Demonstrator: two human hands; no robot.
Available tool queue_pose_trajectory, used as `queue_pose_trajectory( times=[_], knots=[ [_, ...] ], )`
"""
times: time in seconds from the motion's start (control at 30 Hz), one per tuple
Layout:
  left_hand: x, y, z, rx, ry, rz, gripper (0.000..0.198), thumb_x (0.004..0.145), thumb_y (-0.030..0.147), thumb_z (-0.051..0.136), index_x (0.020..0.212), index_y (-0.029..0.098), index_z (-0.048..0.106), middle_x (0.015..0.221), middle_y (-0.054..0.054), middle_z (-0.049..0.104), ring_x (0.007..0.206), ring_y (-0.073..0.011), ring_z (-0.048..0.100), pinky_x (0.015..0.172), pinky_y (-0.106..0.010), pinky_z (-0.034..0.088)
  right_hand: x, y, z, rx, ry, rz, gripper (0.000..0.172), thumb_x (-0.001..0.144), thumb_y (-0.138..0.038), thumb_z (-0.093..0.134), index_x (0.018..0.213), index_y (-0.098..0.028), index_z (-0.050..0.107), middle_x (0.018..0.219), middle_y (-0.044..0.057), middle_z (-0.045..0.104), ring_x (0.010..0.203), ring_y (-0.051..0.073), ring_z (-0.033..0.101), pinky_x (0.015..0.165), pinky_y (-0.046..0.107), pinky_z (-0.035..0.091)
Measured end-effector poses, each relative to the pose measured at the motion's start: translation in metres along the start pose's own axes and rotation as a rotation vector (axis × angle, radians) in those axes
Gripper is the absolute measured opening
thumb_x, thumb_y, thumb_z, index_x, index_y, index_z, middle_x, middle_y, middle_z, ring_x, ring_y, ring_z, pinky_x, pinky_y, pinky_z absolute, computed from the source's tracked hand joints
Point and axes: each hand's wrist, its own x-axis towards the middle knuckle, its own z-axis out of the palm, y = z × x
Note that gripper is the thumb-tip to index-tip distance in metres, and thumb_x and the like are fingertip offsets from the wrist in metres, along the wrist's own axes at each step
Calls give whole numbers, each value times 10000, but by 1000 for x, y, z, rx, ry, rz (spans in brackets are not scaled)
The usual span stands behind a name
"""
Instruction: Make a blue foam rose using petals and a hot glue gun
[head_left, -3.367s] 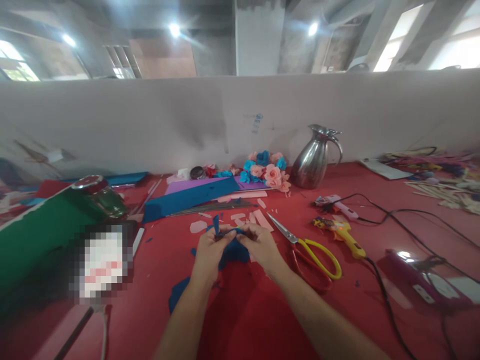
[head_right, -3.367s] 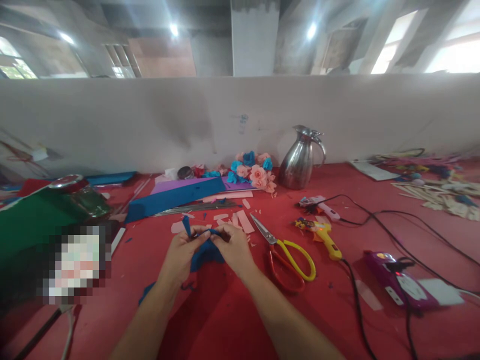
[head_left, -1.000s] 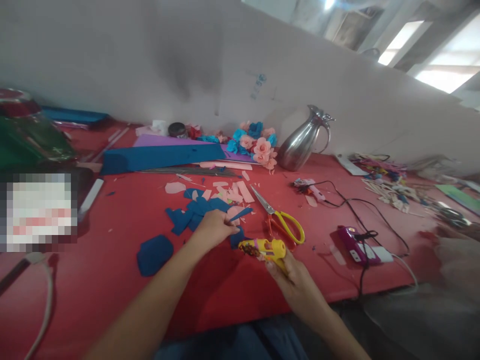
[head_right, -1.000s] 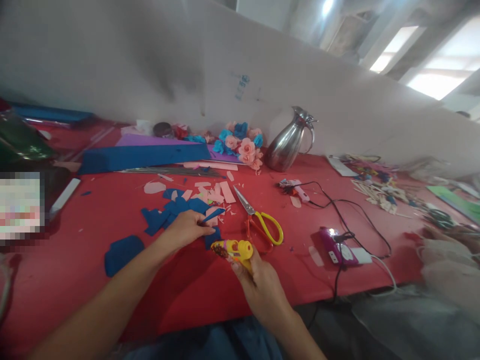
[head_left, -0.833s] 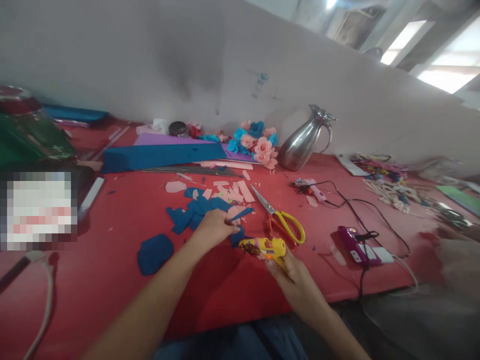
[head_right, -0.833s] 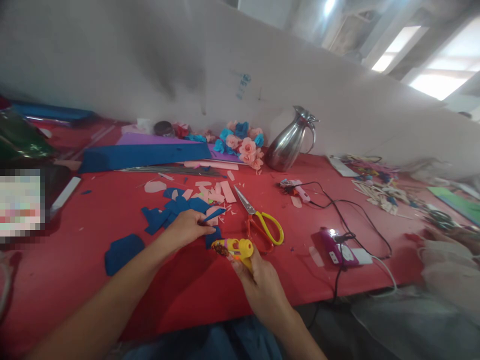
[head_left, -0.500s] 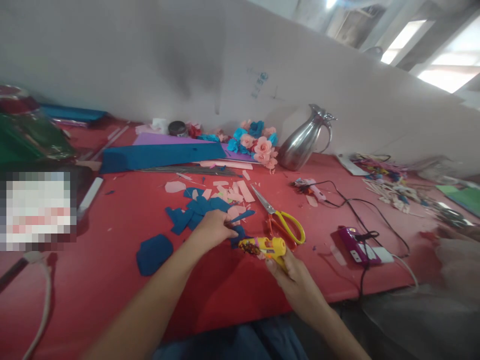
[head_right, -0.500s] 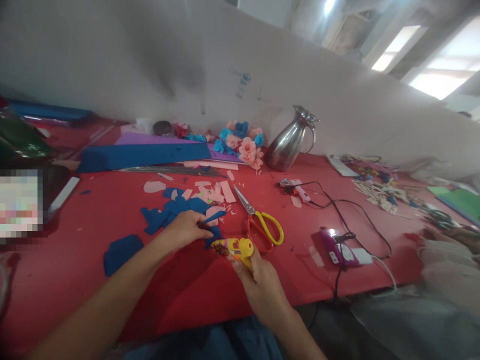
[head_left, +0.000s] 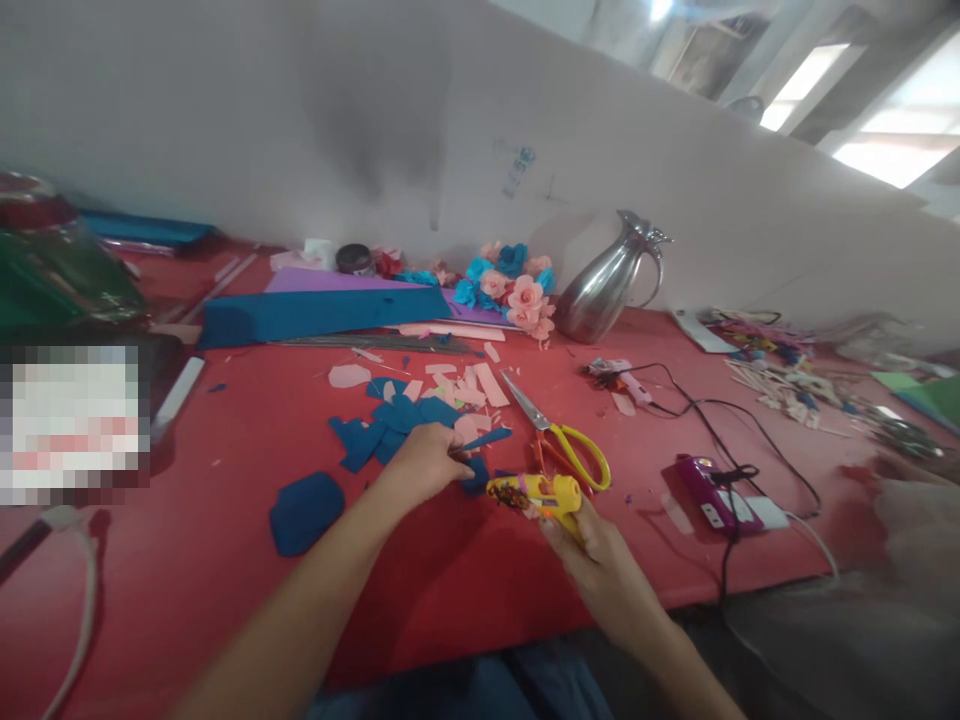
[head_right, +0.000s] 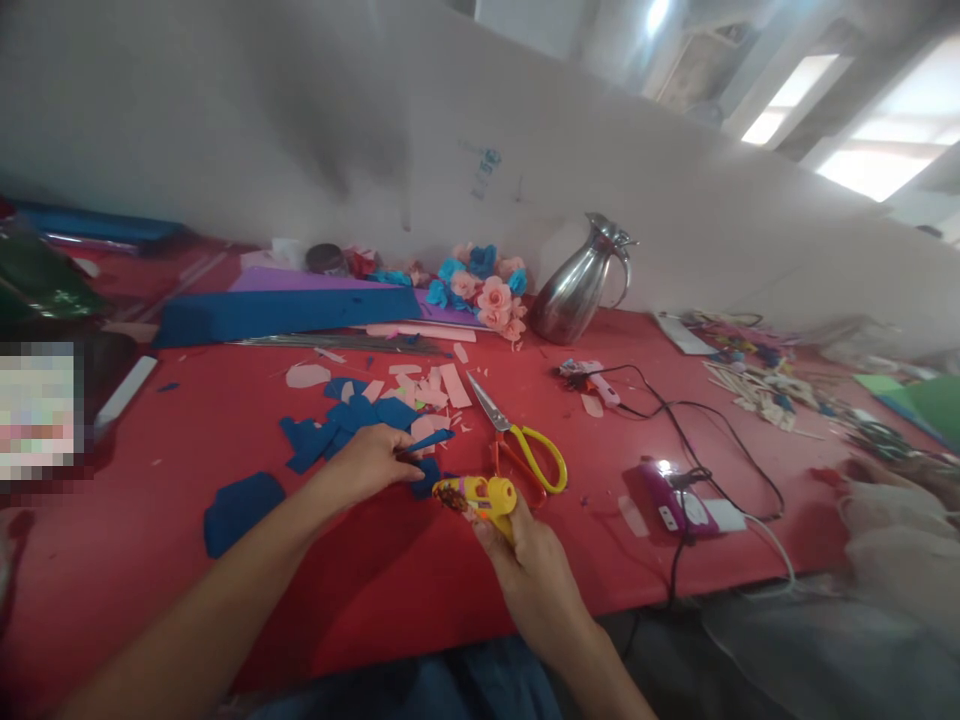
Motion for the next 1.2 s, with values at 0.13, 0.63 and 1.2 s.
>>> queue_pose_trajectory(
  times=[0.13,0.63,1.2],
  knots=[
    [1,-1,0,-17,-3,15,69,565,181,726,541,195,662,609,-3,670,656,-189,608,569,-261,340,1,-2,-3,-21,-1,14,289,899,-424,446,1008,-190,575,767,49,693,686,208,640,570,258,402],
    [1,0,0,-10,-10,-6,25,563,204,714,570,198,690,630,-16,683,677,-206,620,588,-269,354,0,2,-5,-27,63,32,256,872,-389,490,1018,-208,595,802,55,709,716,222,653,594,270,425],
    [-7,-2,-27,-480,475,290,69,668,258,675,640,213,720,753,-30,684,791,-203,612,732,-292,466,132,67,-79,-278,367,278,347,853,-451,463,601,-220,529,550,42,611,583,220,636,588,327,461]
  ],
)
